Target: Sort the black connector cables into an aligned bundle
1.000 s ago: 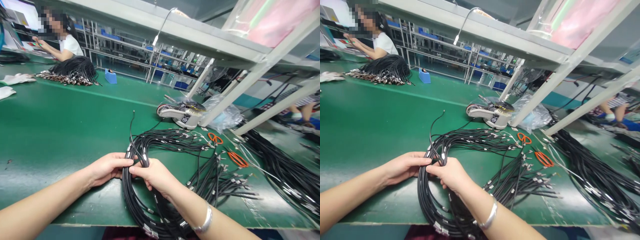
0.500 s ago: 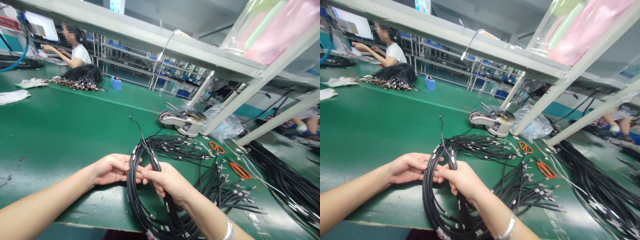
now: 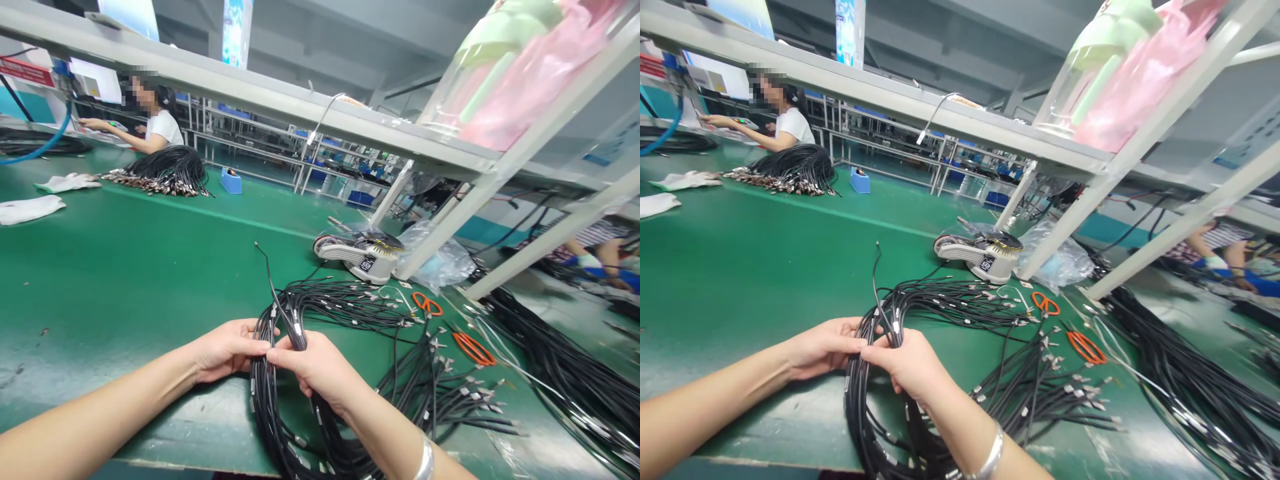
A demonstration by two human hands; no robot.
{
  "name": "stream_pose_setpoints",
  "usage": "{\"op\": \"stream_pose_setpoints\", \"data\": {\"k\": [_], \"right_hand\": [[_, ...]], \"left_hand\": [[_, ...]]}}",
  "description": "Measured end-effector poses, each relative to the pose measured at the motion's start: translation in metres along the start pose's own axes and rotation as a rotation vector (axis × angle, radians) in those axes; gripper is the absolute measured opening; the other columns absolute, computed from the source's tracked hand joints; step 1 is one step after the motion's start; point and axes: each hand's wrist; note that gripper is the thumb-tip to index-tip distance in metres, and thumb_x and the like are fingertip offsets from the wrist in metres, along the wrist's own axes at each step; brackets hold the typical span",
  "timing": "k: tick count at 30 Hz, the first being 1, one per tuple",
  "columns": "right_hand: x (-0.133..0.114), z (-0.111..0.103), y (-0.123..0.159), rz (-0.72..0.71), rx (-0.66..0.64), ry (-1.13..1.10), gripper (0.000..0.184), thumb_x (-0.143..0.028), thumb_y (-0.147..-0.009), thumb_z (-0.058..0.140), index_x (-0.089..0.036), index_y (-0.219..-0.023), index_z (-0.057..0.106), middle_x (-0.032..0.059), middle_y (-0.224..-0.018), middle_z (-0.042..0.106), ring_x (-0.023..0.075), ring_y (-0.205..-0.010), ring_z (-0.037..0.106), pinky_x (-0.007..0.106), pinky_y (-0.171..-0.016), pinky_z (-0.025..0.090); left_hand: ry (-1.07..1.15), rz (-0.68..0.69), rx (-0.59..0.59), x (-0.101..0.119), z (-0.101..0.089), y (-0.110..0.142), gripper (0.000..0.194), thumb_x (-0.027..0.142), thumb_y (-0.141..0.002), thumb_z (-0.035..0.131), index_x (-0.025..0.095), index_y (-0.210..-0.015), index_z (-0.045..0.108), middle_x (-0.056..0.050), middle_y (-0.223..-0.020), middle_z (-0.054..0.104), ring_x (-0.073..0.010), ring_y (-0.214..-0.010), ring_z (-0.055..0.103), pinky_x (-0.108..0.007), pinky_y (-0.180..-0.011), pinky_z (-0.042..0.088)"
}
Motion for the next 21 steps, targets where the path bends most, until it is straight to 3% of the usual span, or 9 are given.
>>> {"op": "stream_pose_setpoints", "data": {"k": [2, 8, 13, 17, 21], "right_hand": [[0.002, -0.001, -0.002, 0.001, -0.011, -0.029, 0.016, -0.028, -0.065, 0.063, -0.015, -0.061, 0.055, -0.0100, -0.033, 0.035, 0.0038, -0.029, 0.029, 0.017, -0.031, 0.024], [0.005, -0.010, 0.001, -0.020, -0.043, -0.134, 0.013, -0.026, -0.068, 0.058, -0.015, -0.062, 0.055, -0.0087, -0.037, 0.038, 0.0035, -0.031, 0.028, 0.016, -0.031, 0.024], [0.004, -0.009, 0.004, -0.016, -0.050, -0.159, 0.019, -0.032, -0.068, 0.062, -0.014, -0.070, 0.057, -0.0069, -0.047, 0.047, 0.0022, -0.033, 0.028, 0.016, -0.031, 0.024], [0.004, -0.006, 0.005, -0.003, -0.064, -0.175, 0.019, -0.030, -0.066, 0.064, -0.013, -0.071, 0.058, -0.0049, -0.057, 0.053, 0.0009, -0.033, 0.028, 0.016, -0.031, 0.023], [0.006, -0.003, 0.002, 0.051, -0.112, -0.144, 0.015, -0.027, -0.068, 0.062, -0.013, -0.065, 0.057, -0.0076, -0.043, 0.045, 0.0017, -0.031, 0.027, 0.015, -0.031, 0.024]], "left_hand": [[0.003, 0.004, 0.007, -0.001, 0.002, 0.000, 0.028, 0.013, -0.070, 0.066, 0.011, -0.096, 0.059, -0.007, -0.086, 0.063, -0.0130, -0.071, 0.060, -0.026, -0.068, 0.047], [0.096, -0.020, 0.101, -0.002, 0.005, -0.001, 0.017, 0.021, -0.074, 0.061, 0.011, -0.087, 0.059, -0.004, -0.068, 0.061, -0.0141, -0.060, 0.058, -0.034, -0.064, 0.049], [0.135, -0.019, 0.105, -0.002, 0.005, -0.001, 0.022, 0.011, -0.066, 0.065, 0.009, -0.088, 0.059, -0.008, -0.073, 0.064, -0.0161, -0.063, 0.061, -0.032, -0.066, 0.049], [0.177, 0.041, 0.160, -0.005, 0.008, -0.004, 0.016, 0.018, -0.070, 0.065, 0.007, -0.082, 0.062, -0.009, -0.074, 0.064, -0.0151, -0.063, 0.060, -0.026, -0.059, 0.047], [0.159, 0.086, 0.251, -0.008, 0.008, -0.010, 0.011, 0.017, -0.069, 0.066, 0.007, -0.072, 0.062, -0.006, -0.065, 0.061, -0.0117, -0.057, 0.056, -0.022, -0.054, 0.045]]}}
Point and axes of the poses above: each hand's wrist, its own y-axis away from the middle knuckle, its own z-axis out of the palm, x = y × z
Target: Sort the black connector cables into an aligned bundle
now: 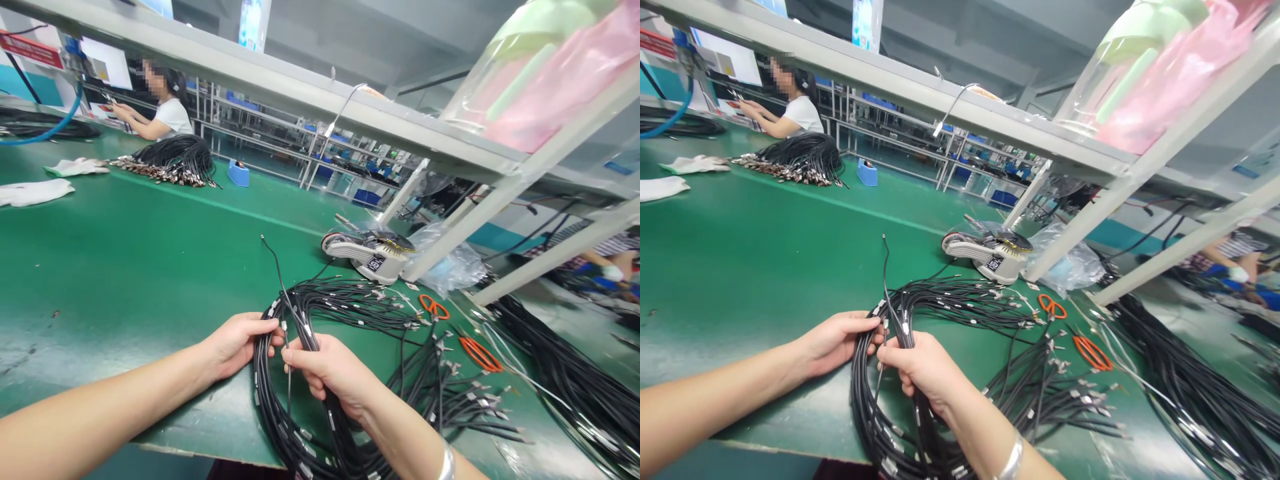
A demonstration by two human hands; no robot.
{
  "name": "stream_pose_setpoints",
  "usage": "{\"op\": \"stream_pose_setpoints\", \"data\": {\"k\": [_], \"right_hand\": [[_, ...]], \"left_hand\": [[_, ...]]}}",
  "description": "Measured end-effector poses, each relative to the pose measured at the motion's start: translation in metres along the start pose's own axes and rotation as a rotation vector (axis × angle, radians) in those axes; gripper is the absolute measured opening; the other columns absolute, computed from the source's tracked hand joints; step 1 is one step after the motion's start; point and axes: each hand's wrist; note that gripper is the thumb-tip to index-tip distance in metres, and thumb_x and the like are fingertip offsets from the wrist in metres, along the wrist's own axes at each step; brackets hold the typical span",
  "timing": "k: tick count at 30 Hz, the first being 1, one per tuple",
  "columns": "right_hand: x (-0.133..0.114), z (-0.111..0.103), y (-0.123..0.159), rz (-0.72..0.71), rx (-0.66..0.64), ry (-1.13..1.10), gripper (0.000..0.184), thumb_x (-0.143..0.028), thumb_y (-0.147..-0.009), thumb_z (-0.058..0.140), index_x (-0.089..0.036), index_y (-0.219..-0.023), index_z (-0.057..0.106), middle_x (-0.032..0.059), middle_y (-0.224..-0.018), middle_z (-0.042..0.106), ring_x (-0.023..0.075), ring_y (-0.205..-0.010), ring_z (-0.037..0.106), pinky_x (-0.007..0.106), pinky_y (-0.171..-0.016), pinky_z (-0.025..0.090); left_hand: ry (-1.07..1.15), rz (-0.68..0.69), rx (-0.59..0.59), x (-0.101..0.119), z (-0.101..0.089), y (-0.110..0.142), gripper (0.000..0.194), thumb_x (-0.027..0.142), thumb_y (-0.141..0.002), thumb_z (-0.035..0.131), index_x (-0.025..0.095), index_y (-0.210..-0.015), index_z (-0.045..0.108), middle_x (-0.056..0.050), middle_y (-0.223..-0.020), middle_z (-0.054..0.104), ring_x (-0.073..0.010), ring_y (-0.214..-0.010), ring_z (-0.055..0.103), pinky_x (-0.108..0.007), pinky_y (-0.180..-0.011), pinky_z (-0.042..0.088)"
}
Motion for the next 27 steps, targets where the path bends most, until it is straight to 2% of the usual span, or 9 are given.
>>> {"op": "stream_pose_setpoints", "data": {"k": [2, 8, 13, 18, 20, 22, 24, 26, 27], "right_hand": [[0.002, 0.001, -0.002, 0.014, -0.020, -0.001, 0.014, -0.025, -0.069, 0.061, -0.013, -0.065, 0.057, -0.0084, -0.040, 0.042, 0.0021, -0.031, 0.027, 0.015, -0.031, 0.024], [0.006, 0.002, -0.007, 0.024, -0.059, -0.021, 0.016, -0.025, -0.069, 0.060, -0.011, -0.076, 0.059, -0.0012, -0.061, 0.059, 0.0013, -0.033, 0.030, 0.016, -0.031, 0.026], [0.005, 0.000, -0.007, 0.085, -0.150, -0.054, 0.013, -0.024, -0.069, 0.059, -0.012, -0.071, 0.055, 0.0024, -0.067, 0.063, 0.0008, -0.034, 0.028, 0.015, -0.031, 0.025], [0.003, -0.005, -0.002, 0.094, -0.249, -0.138, 0.015, -0.024, -0.068, 0.064, -0.012, -0.072, 0.055, -0.0012, -0.062, 0.059, 0.0008, -0.036, 0.029, 0.015, -0.033, 0.025], [0.000, -0.010, 0.003, 0.037, -0.214, -0.158, 0.018, -0.027, -0.069, 0.066, -0.012, -0.072, 0.057, -0.0010, -0.064, 0.059, 0.0022, -0.041, 0.037, 0.015, -0.038, 0.032], [-0.004, -0.014, 0.011, -0.033, -0.130, -0.194, 0.023, -0.033, -0.070, 0.066, -0.012, -0.077, 0.057, 0.0020, -0.072, 0.063, 0.0072, -0.057, 0.053, 0.018, -0.053, 0.044], [-0.008, -0.018, 0.017, -0.061, -0.071, -0.223, 0.028, -0.038, -0.072, 0.063, -0.013, -0.081, 0.055, 0.0048, -0.077, 0.064, 0.0137, -0.070, 0.060, 0.025, -0.064, 0.049], [-0.010, -0.019, 0.020, -0.069, -0.033, -0.230, 0.031, -0.042, -0.072, 0.061, -0.015, -0.085, 0.052, 0.0012, -0.065, 0.062, 0.0136, -0.057, 0.060, 0.027, -0.055, 0.050], [-0.010, -0.018, 0.020, -0.080, -0.004, -0.221, 0.031, -0.042, -0.072, 0.061, -0.016, -0.085, 0.050, -0.0029, -0.057, 0.057, 0.0105, -0.045, 0.054, 0.025, -0.047, 0.047]], "left_hand": [[-0.005, 0.001, 0.002, -0.001, 0.000, -0.001, 0.010, 0.014, -0.066, 0.067, 0.007, -0.071, 0.062, -0.005, -0.062, 0.060, -0.0102, -0.054, 0.054, -0.022, -0.053, 0.044], [-0.038, -0.004, -0.067, -0.002, -0.001, 0.000, 0.011, 0.014, -0.066, 0.067, 0.007, -0.071, 0.061, -0.004, -0.060, 0.058, -0.0093, -0.049, 0.051, -0.023, -0.051, 0.043], [-0.064, 0.008, -0.003, -0.001, 0.002, -0.006, 0.013, 0.017, -0.067, 0.068, 0.009, -0.069, 0.058, -0.001, -0.057, 0.056, -0.0064, -0.048, 0.050, -0.018, -0.048, 0.041], [-0.077, 0.001, 0.087, -0.001, 0.004, -0.011, 0.021, 0.030, -0.072, 0.064, 0.010, -0.073, 0.056, -0.002, -0.052, 0.057, -0.0088, -0.041, 0.049, -0.021, -0.042, 0.040], [-0.070, -0.035, 0.095, 0.002, 0.002, -0.008, 0.026, 0.034, -0.075, 0.060, 0.009, -0.078, 0.057, -0.005, -0.055, 0.060, -0.0119, -0.043, 0.052, -0.024, -0.044, 0.043], [-0.035, -0.094, 0.030, 0.007, -0.001, -0.003, 0.024, 0.028, -0.077, 0.056, 0.006, -0.086, 0.058, -0.011, -0.064, 0.064, -0.0161, -0.053, 0.059, -0.030, -0.054, 0.048], [-0.002, -0.132, -0.088, 0.014, -0.004, 0.004, 0.023, 0.016, -0.074, 0.054, 0.005, -0.093, 0.058, -0.015, -0.079, 0.066, -0.0201, -0.067, 0.062, -0.037, -0.067, 0.049], [-0.008, -0.138, -0.186, 0.019, -0.008, 0.009, 0.028, 0.009, -0.070, 0.053, 0.006, -0.097, 0.059, -0.017, -0.090, 0.066, -0.0221, -0.076, 0.062, -0.042, -0.074, 0.048], [-0.021, -0.141, -0.210, 0.021, -0.009, 0.011, 0.030, 0.007, -0.069, 0.054, 0.007, -0.099, 0.059, -0.016, -0.092, 0.065, -0.0223, -0.077, 0.061, -0.044, -0.076, 0.047]]}}
Point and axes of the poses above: each hand's wrist, its own y-axis away from the middle knuckle, its own z-axis out of the palm, x = y × z
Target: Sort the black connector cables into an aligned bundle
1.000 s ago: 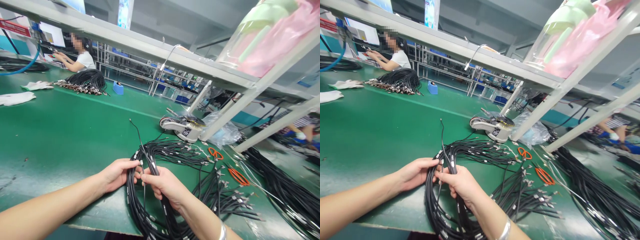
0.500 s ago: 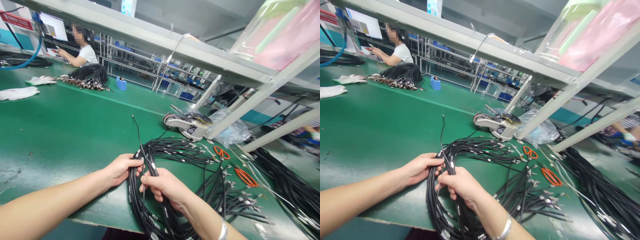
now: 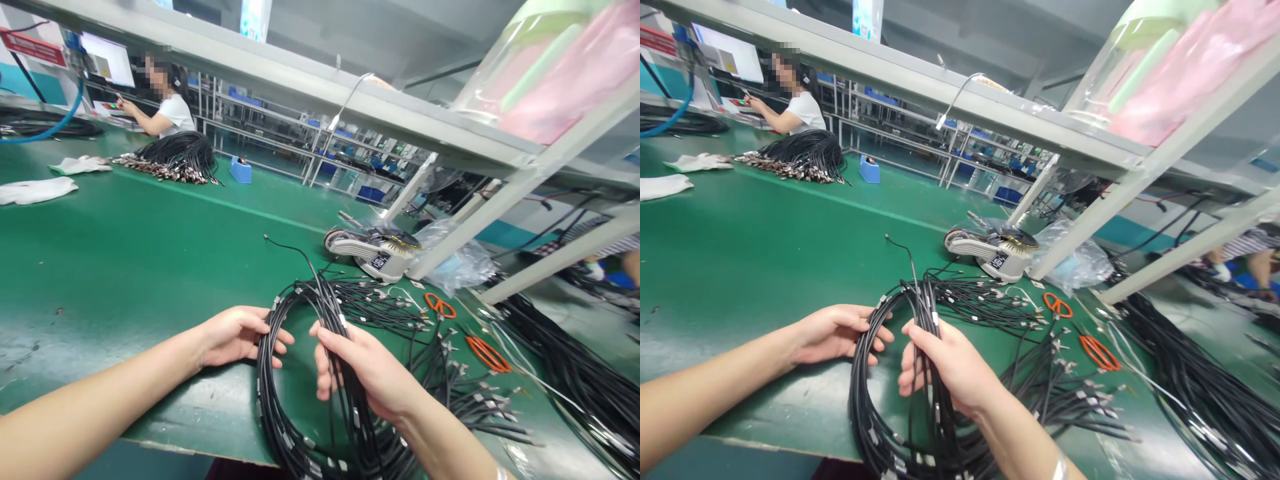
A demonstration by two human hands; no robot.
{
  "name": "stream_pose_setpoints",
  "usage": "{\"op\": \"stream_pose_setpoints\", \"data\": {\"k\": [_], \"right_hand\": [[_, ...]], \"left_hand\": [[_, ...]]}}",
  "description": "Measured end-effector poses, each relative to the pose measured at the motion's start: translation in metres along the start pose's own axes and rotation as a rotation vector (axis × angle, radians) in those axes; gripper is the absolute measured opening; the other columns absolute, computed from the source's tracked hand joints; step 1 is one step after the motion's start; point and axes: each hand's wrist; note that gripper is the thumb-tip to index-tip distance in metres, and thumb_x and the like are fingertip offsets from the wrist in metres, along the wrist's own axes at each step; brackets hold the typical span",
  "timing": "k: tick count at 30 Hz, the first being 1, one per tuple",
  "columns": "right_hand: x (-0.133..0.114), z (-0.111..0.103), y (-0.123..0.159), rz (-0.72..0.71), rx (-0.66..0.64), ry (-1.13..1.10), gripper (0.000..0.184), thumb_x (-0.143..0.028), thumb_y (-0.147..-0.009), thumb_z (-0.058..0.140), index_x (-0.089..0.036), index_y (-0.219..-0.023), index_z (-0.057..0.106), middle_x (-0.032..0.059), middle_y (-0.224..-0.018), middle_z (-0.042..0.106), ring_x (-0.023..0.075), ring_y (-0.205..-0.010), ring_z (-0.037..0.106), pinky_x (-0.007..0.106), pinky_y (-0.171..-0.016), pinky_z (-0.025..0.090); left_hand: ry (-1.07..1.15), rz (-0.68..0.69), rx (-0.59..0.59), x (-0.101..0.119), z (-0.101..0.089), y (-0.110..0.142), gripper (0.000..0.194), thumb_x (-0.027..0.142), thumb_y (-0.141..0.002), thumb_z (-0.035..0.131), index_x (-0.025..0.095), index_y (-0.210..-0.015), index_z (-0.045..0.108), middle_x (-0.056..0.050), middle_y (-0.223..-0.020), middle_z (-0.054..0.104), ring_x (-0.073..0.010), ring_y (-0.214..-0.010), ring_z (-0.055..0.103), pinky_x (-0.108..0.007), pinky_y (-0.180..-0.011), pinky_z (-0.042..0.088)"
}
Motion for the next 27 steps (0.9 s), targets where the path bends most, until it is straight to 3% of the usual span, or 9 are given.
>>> {"op": "stream_pose_setpoints", "data": {"k": [2, 4, 10, 16, 19, 22, 24, 27], "right_hand": [[0.002, 0.004, -0.004, -0.035, 0.065, 0.045, 0.028, -0.042, -0.072, 0.061, -0.017, -0.079, 0.048, -0.0092, -0.047, 0.044, 0.0044, -0.033, 0.037, 0.019, -0.036, 0.038], [0.006, 0.011, -0.011, -0.052, 0.121, 0.152, 0.026, -0.038, -0.071, 0.061, -0.017, -0.071, 0.048, -0.0101, -0.046, 0.038, 0.0024, -0.032, 0.029, 0.016, -0.032, 0.030], [0.019, 0.031, -0.024, 0.001, 0.148, 0.510, 0.017, -0.028, -0.069, 0.060, -0.015, -0.061, 0.054, -0.0050, -0.051, 0.048, 0.0026, -0.031, 0.034, 0.016, -0.029, 0.027], [0.022, 0.033, -0.025, 0.021, 0.162, 0.508, 0.013, -0.021, -0.069, 0.055, -0.015, -0.059, 0.051, -0.0031, -0.056, 0.054, 0.0022, -0.031, 0.035, 0.015, -0.029, 0.029], [0.023, 0.034, -0.026, 0.022, 0.140, 0.510, 0.016, -0.025, -0.069, 0.058, -0.015, -0.058, 0.051, -0.0048, -0.052, 0.050, 0.0023, -0.032, 0.034, 0.015, -0.029, 0.029], [0.024, 0.034, -0.027, 0.038, 0.125, 0.518, 0.015, -0.024, -0.067, 0.059, -0.015, -0.057, 0.053, -0.0044, -0.052, 0.050, 0.0031, -0.031, 0.035, 0.017, -0.029, 0.028], [0.023, 0.032, -0.026, 0.046, 0.112, 0.484, 0.012, -0.022, -0.068, 0.058, -0.015, -0.059, 0.054, -0.0028, -0.056, 0.056, 0.0033, -0.031, 0.035, 0.018, -0.030, 0.028], [0.019, 0.026, -0.021, 0.048, 0.089, 0.418, 0.014, -0.026, -0.069, 0.058, -0.014, -0.062, 0.055, -0.0012, -0.060, 0.060, 0.0027, -0.031, 0.035, 0.017, -0.031, 0.029]], "left_hand": [[-0.026, -0.015, -0.009, 0.001, -0.001, 0.001, 0.031, 0.007, -0.068, 0.057, 0.010, -0.099, 0.059, -0.013, -0.089, 0.065, -0.0209, -0.076, 0.061, -0.047, -0.078, 0.046], [-0.050, -0.017, 0.006, 0.000, -0.002, 0.000, 0.031, 0.006, -0.066, 0.061, 0.012, -0.097, 0.060, -0.009, -0.084, 0.065, -0.0184, -0.073, 0.061, -0.046, -0.079, 0.047], [-0.160, 0.037, -0.013, -0.007, -0.002, -0.004, 0.031, 0.017, -0.065, 0.070, 0.014, -0.094, 0.061, -0.006, -0.085, 0.063, -0.0147, -0.071, 0.060, -0.029, -0.069, 0.047], [-0.151, 0.085, 0.041, -0.011, 0.000, -0.005, 0.028, 0.019, -0.062, 0.072, 0.013, -0.087, 0.062, -0.007, -0.081, 0.065, -0.0161, -0.068, 0.060, -0.028, -0.065, 0.046], [-0.149, 0.134, 0.024, -0.012, 0.003, -0.006, 0.024, 0.016, -0.063, 0.071, 0.010, -0.084, 0.063, -0.008, -0.082, 0.065, -0.0152, -0.070, 0.059, -0.024, -0.064, 0.045], [-0.164, 0.159, 0.058, -0.014, 0.004, -0.007, 0.033, 0.015, -0.063, 0.070, 0.009, -0.095, 0.061, -0.008, -0.084, 0.065, -0.0152, -0.072, 0.060, -0.023, -0.065, 0.045], [-0.146, 0.156, 0.148, -0.014, 0.004, -0.007, 0.054, 0.016, -0.065, 0.070, 0.011, -0.115, 0.050, -0.009, -0.085, 0.065, -0.0164, -0.070, 0.061, -0.027, -0.065, 0.047], [-0.088, 0.153, 0.269, -0.013, 0.005, -0.006, 0.082, 0.017, -0.070, 0.066, 0.020, -0.136, 0.018, -0.010, -0.087, 0.065, -0.0191, -0.068, 0.063, -0.036, -0.066, 0.050]]}}
Point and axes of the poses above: each hand's wrist, its own y-axis away from the middle knuckle, its own z-axis out of the palm, x = y × z
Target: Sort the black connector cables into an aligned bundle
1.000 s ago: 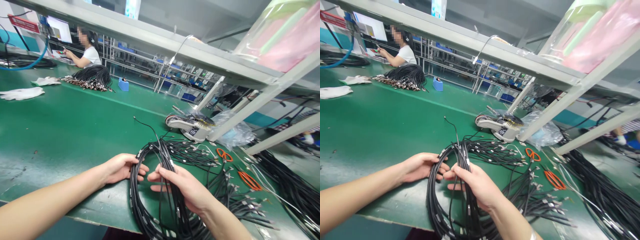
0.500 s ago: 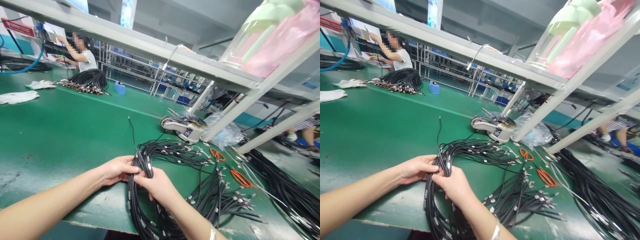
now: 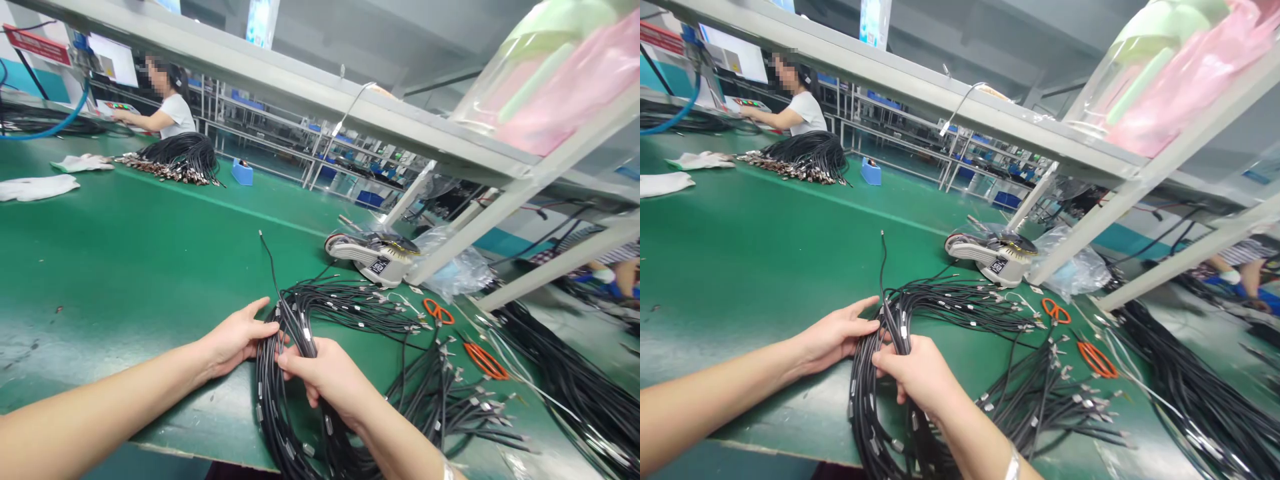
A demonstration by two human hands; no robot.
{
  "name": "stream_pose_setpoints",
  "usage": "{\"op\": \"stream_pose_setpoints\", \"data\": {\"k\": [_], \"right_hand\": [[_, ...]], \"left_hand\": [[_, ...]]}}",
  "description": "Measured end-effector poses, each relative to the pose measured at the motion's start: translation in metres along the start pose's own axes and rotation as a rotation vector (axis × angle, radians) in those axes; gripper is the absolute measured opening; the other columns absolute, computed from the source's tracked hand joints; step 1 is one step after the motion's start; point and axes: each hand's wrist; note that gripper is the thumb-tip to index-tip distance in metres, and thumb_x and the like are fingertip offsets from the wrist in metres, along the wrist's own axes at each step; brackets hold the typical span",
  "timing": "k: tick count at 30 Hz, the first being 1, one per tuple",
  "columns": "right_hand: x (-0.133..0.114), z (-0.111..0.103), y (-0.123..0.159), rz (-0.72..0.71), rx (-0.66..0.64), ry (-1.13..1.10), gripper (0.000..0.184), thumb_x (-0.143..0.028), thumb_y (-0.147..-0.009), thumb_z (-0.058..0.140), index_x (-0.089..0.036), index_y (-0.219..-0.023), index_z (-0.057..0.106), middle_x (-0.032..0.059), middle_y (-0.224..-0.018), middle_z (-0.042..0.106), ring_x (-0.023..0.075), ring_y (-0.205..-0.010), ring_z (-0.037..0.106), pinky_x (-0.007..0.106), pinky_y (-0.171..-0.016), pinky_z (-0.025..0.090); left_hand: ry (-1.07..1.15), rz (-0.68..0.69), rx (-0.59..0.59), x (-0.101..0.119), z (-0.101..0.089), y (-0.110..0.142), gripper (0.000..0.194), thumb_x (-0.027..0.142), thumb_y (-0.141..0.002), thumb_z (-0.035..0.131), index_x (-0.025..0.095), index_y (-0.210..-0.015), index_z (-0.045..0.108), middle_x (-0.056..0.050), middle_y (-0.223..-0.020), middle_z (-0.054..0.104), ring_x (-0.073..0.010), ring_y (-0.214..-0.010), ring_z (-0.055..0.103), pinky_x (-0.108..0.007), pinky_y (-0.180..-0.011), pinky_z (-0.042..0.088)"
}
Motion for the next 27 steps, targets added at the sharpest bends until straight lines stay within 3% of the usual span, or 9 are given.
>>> {"op": "stream_pose_setpoints", "data": {"k": [1, 3, 6, 8, 10, 13, 18, 23, 27], "right_hand": [[-0.001, -0.002, 0.002, -0.002, -0.005, -0.007, 0.016, -0.027, -0.070, 0.057, -0.014, -0.062, 0.055, -0.0008, -0.061, 0.060, 0.0024, -0.031, 0.035, 0.017, -0.031, 0.028], [-0.002, -0.006, 0.006, -0.008, 0.002, -0.014, 0.016, -0.028, -0.070, 0.056, -0.014, -0.063, 0.055, 0.0000, -0.063, 0.062, 0.0018, -0.030, 0.034, 0.017, -0.031, 0.028], [-0.003, -0.007, 0.009, -0.003, 0.037, -0.047, 0.011, -0.023, -0.069, 0.055, -0.014, -0.075, 0.056, -0.0004, -0.063, 0.062, 0.0019, -0.030, 0.033, 0.016, -0.031, 0.027], [-0.002, -0.006, 0.010, -0.011, 0.037, -0.087, 0.014, -0.025, -0.069, 0.056, -0.014, -0.078, 0.055, -0.0006, -0.064, 0.062, 0.0015, -0.030, 0.032, 0.016, -0.031, 0.027], [-0.001, -0.004, 0.010, -0.022, 0.001, -0.128, 0.016, -0.028, -0.070, 0.058, -0.013, -0.073, 0.053, -0.0006, -0.064, 0.061, 0.0009, -0.031, 0.032, 0.016, -0.032, 0.027], [0.003, -0.003, 0.009, -0.017, -0.048, -0.179, 0.019, -0.031, -0.068, 0.060, -0.014, -0.072, 0.053, -0.0008, -0.064, 0.061, 0.0008, -0.031, 0.032, 0.017, -0.032, 0.026], [0.006, -0.001, 0.008, -0.008, -0.050, -0.167, 0.018, -0.030, -0.067, 0.061, -0.013, -0.069, 0.054, -0.0011, -0.062, 0.060, 0.0010, -0.030, 0.032, 0.017, -0.033, 0.026], [0.003, 0.000, 0.007, -0.032, 0.043, -0.160, 0.022, -0.034, -0.068, 0.062, -0.014, -0.066, 0.053, -0.0049, -0.050, 0.052, 0.0025, -0.031, 0.032, 0.018, -0.033, 0.025], [0.001, -0.003, 0.007, -0.031, 0.043, -0.195, 0.023, -0.034, -0.067, 0.065, -0.015, -0.071, 0.053, -0.0096, -0.041, 0.040, 0.0034, -0.032, 0.030, 0.017, -0.033, 0.025]], "left_hand": [[0.012, 0.008, 0.018, 0.001, 0.001, 0.000, 0.084, 0.016, -0.070, 0.065, 0.023, -0.136, 0.013, -0.009, -0.087, 0.065, -0.0199, -0.068, 0.063, -0.039, -0.066, 0.050], [0.025, 0.041, 0.040, 0.002, 0.002, 0.001, 0.077, 0.014, -0.071, 0.063, 0.028, -0.132, 0.020, -0.005, -0.083, 0.063, -0.0209, -0.066, 0.064, -0.042, -0.064, 0.051], [0.043, 0.052, 0.055, 0.002, 0.003, 0.001, 0.035, 0.017, -0.073, 0.060, 0.020, -0.106, 0.048, -0.003, -0.076, 0.060, -0.0221, -0.069, 0.064, -0.040, -0.062, 0.052], [0.056, 0.020, 0.038, 0.001, 0.002, 0.000, 0.013, 0.023, -0.076, 0.058, 0.014, -0.085, 0.055, -0.005, -0.076, 0.060, -0.0227, -0.071, 0.064, -0.038, -0.062, 0.053], [0.073, -0.005, 0.017, -0.001, 0.001, -0.003, 0.016, 0.028, -0.077, 0.057, 0.012, -0.077, 0.057, -0.008, -0.078, 0.060, -0.0223, -0.072, 0.063, -0.037, -0.063, 0.053], [0.085, -0.016, 0.006, -0.004, 0.001, -0.008, 0.021, 0.032, -0.075, 0.061, 0.012, -0.080, 0.059, -0.009, -0.081, 0.062, -0.0203, -0.070, 0.062, -0.036, -0.061, 0.053], [0.085, -0.013, 0.007, -0.004, 0.003, -0.011, 0.017, 0.024, -0.071, 0.065, 0.009, -0.079, 0.063, -0.011, -0.081, 0.064, -0.0186, -0.071, 0.061, -0.030, -0.059, 0.051], [0.003, -0.116, -0.208, 0.002, 0.002, 0.004, 0.011, 0.019, -0.067, 0.067, 0.008, -0.069, 0.064, -0.008, -0.074, 0.064, -0.0156, -0.065, 0.061, -0.032, -0.070, 0.049], [-0.070, -0.167, -0.219, 0.004, 0.001, 0.010, 0.012, 0.020, -0.062, 0.071, 0.012, -0.065, 0.064, -0.005, -0.073, 0.064, -0.0162, -0.066, 0.061, -0.034, -0.073, 0.047]]}}
Point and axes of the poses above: each hand's wrist, its own y-axis away from the middle knuckle, its own z-axis out of the palm, x = y × z
